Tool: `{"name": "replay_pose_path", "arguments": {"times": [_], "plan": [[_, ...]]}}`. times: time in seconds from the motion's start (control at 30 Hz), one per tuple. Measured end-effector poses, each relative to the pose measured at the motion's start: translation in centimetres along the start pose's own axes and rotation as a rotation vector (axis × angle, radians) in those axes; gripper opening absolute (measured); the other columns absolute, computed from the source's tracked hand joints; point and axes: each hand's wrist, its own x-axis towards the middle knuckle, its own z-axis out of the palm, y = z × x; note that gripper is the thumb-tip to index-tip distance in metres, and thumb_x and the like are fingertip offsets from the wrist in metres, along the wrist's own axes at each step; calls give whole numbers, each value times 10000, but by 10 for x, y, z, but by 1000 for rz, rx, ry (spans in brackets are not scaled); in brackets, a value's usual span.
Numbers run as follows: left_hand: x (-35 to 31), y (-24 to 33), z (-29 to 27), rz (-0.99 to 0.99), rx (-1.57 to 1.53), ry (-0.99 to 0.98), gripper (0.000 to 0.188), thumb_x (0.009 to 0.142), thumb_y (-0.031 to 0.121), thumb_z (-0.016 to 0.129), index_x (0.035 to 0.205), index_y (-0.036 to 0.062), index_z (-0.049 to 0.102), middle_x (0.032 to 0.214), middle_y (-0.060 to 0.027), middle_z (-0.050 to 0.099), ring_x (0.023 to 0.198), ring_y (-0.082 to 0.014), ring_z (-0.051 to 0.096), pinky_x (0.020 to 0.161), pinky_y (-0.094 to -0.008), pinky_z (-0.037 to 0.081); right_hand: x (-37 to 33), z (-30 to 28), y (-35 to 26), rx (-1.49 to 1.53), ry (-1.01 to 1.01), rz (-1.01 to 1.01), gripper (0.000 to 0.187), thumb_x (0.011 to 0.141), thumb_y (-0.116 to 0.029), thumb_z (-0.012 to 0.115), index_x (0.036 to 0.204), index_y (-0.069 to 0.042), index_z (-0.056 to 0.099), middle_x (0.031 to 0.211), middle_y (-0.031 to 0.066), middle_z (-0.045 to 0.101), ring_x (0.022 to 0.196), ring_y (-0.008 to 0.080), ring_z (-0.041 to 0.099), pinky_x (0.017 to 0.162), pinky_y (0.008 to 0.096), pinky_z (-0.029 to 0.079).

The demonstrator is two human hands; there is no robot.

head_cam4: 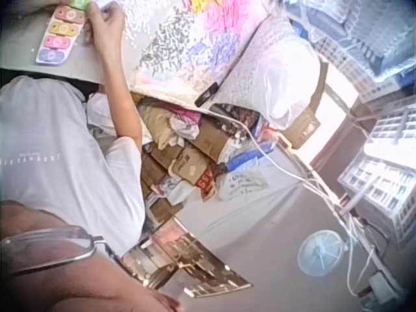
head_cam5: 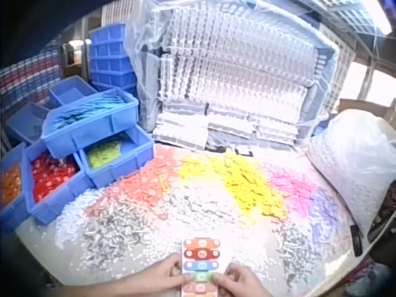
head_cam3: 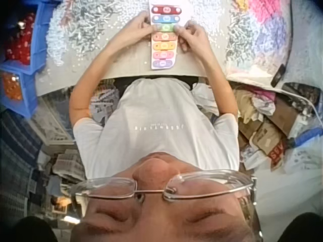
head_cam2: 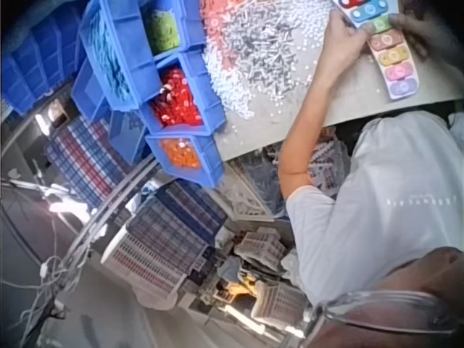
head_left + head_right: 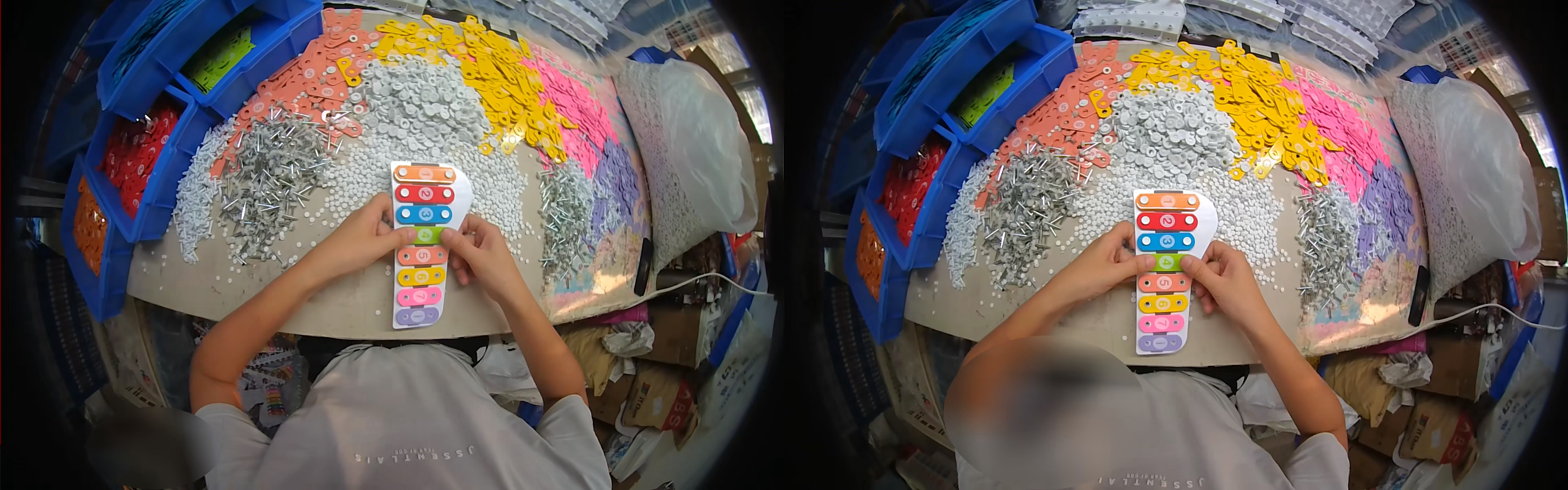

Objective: Assembling colorful toy xylophone components into a white plastic base.

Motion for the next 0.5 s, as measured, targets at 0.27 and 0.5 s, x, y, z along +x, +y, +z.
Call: {"name": "replay_pose_path", "arguments": {"times": [0.27,0.5], "plan": [[-1,27,2,89,182,60,309,894,158,746,1103,2,579,798,23,599,665,-26,535,555,-202,425,1,10,-1,10,20,-30,250,977,-231,683,937,-47,520,581,-6,546,404,80,486,366,231,367],[-12,21,5,77,134,100,357,867,202,746,1098,-18,585,843,-42,640,736,-105,590,628,-279,488,-5,17,3,33,88,-55,201,980,-197,669,947,-55,530,585,-13,541,405,78,482,361,217,328]]}}
